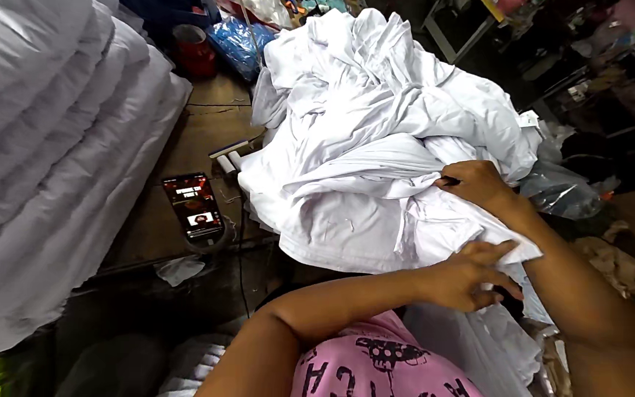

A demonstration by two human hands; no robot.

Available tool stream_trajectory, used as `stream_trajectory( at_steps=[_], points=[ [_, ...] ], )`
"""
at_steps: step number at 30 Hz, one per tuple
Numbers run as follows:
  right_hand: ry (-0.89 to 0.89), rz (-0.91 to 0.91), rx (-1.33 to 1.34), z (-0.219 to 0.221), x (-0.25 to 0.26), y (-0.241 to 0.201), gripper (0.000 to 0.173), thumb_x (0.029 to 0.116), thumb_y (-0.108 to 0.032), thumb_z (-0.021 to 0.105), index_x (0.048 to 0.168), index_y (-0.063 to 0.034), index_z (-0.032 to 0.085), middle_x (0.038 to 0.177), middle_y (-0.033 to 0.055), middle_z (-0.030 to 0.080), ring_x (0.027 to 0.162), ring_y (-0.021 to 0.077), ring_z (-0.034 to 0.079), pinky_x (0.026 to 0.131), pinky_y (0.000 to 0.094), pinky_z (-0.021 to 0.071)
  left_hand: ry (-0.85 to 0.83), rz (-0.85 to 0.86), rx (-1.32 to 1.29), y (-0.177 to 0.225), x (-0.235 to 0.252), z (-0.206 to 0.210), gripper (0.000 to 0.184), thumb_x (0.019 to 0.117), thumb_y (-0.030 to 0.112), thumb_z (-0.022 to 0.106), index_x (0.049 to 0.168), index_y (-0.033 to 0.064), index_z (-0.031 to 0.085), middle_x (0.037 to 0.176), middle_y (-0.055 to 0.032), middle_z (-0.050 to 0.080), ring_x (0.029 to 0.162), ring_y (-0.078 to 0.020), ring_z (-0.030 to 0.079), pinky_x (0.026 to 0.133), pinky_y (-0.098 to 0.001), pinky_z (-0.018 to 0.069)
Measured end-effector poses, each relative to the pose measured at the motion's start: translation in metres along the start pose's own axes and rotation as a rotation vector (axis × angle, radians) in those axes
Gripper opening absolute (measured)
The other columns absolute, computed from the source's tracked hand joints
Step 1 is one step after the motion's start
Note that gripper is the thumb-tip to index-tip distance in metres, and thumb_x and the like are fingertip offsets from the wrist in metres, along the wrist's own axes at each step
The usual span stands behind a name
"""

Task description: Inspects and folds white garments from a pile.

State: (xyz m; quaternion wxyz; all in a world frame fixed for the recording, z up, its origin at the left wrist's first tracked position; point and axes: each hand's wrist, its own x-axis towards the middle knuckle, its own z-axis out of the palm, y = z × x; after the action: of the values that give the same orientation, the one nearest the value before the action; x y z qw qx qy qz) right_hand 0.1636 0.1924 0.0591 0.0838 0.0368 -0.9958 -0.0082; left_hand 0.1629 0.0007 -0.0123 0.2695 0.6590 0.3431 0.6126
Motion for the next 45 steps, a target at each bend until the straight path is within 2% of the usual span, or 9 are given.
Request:
stream_trajectory(
  at_steps=[3, 7, 13, 16, 19, 24, 32, 41, 45],
  points=[
    [-0.245, 0.221, 0.038, -0.012, 0.002, -0.022, 0.038, 0.0841, -0.037, 0.084, 0.086, -0.002, 0.069, 0.075, 0.0144, 0.066, 0.07, 0.0338, 0.067, 0.061, 0.057, 0.0517, -0.128, 0.078, 0.169, -0.027, 0.009, -0.005, 0.019, 0.0873, -0.002, 0.067, 0.103, -0.0006, 0.078, 0.144, -0.0195, 0.059, 0.139, -0.0376, 0.05, 0.109, -0.0532, 0.0427],
    [-0.61, 0.457, -0.095, -0.008, 0.003, -0.077, 0.083, 0.0724, -0.059, 0.086, 0.121, 0.0028, 0.062, 0.118, 0.0228, 0.064, 0.109, 0.0426, 0.063, 0.083, 0.0612, 0.0515, -0.404, -0.148, 0.274, -0.038, -0.008, -0.008, 0.025, 0.0968, 0.015, 0.066, 0.114, -0.0017, 0.074, 0.128, -0.0232, 0.067, 0.126, -0.0385, 0.06, 0.109, -0.0563, 0.041],
    [-0.323, 0.42, -0.205, 0.011, -0.028, -0.073, 0.04, 0.0835, -0.007, 0.08, 0.117, 0.0076, 0.064, 0.113, 0.0307, 0.064, 0.102, 0.0518, 0.064, 0.076, 0.0632, 0.053, -0.266, 0.036, 0.13, -0.026, -0.04, -0.01, 0.017, 0.0919, 0.007, 0.068, 0.102, -0.0029, 0.077, 0.117, -0.0187, 0.073, 0.121, -0.0326, 0.064, 0.114, -0.0456, 0.0408],
    [-0.21, 0.358, -0.238, -0.008, -0.033, -0.037, 0.023, 0.0866, 0.002, 0.074, 0.109, 0.0042, 0.068, 0.103, 0.0283, 0.066, 0.096, 0.0529, 0.064, 0.071, 0.0658, 0.0518, 0.11, -0.243, 0.2, -0.02, -0.056, -0.034, 0.019, 0.0936, 0.002, 0.061, 0.104, -0.0092, 0.072, 0.102, -0.0208, 0.073, 0.097, -0.0274, 0.071, 0.09, -0.0378, 0.0567],
    [-0.146, 0.328, -0.328, -0.021, -0.021, -0.016, 0.016, 0.0911, 0.009, 0.062, 0.105, 0.0052, 0.068, 0.099, 0.0281, 0.066, 0.095, 0.053, 0.064, 0.071, 0.0641, 0.0508, 0.188, -0.688, 0.49, -0.038, -0.043, -0.054, 0.03, 0.102, 0.017, 0.058, 0.118, -0.0068, 0.068, 0.115, -0.0246, 0.069, 0.11, -0.0362, 0.067, 0.098, -0.0479, 0.0525],
    [0.051, 0.212, -0.347, 0.008, -0.022, -0.009, 0.012, 0.0953, 0.007, 0.056, 0.1, 0.0058, 0.067, 0.093, 0.0266, 0.066, 0.086, 0.0485, 0.066, 0.065, 0.0581, 0.0525, 0.094, -0.644, 1.033, -0.089, -0.028, -0.036, 0.035, 0.1007, 0.018, 0.061, 0.119, -0.0115, 0.064, 0.119, -0.0312, 0.065, 0.114, -0.0468, 0.064, 0.089, -0.0566, 0.0535],
    [0.244, 0.164, -0.414, -0.01, -0.049, -0.012, 0.01, 0.096, 0.006, 0.055, 0.09, 0.0049, 0.063, 0.081, 0.0232, 0.063, 0.072, 0.0437, 0.064, 0.056, 0.0515, 0.0472, 0.124, -0.764, 0.651, -0.01, -0.096, -0.083, 0.023, 0.1008, 0.008, 0.056, 0.106, -0.0091, 0.07, 0.104, -0.0242, 0.071, 0.1, -0.0356, 0.07, 0.095, -0.0482, 0.054],
    [-0.404, 0.171, 0.16, 0.049, -0.034, -0.121, 0.046, 0.0973, -0.042, 0.067, 0.12, -0.002, 0.067, 0.11, 0.0225, 0.067, 0.099, 0.0437, 0.066, 0.082, 0.0591, 0.0521, 0.28, -0.672, 0.682, -0.007, -0.112, -0.076, 0.02, 0.097, 0.005, 0.057, 0.1, -0.0074, 0.072, 0.096, -0.0225, 0.07, 0.093, -0.0346, 0.07, 0.088, -0.0469, 0.0558],
    [-0.294, 0.18, 0.178, 0.049, -0.037, -0.108, 0.027, 0.1025, -0.022, 0.06, 0.114, 0.0017, 0.068, 0.109, 0.0235, 0.068, 0.098, 0.0434, 0.068, 0.082, 0.0582, 0.0552, 0.3, -0.584, 0.894, -0.024, -0.1, -0.066, 0.025, 0.096, 0.016, 0.064, 0.101, -0.0075, 0.071, 0.096, -0.024, 0.071, 0.094, -0.041, 0.071, 0.085, -0.0538, 0.0559]
  ],
)
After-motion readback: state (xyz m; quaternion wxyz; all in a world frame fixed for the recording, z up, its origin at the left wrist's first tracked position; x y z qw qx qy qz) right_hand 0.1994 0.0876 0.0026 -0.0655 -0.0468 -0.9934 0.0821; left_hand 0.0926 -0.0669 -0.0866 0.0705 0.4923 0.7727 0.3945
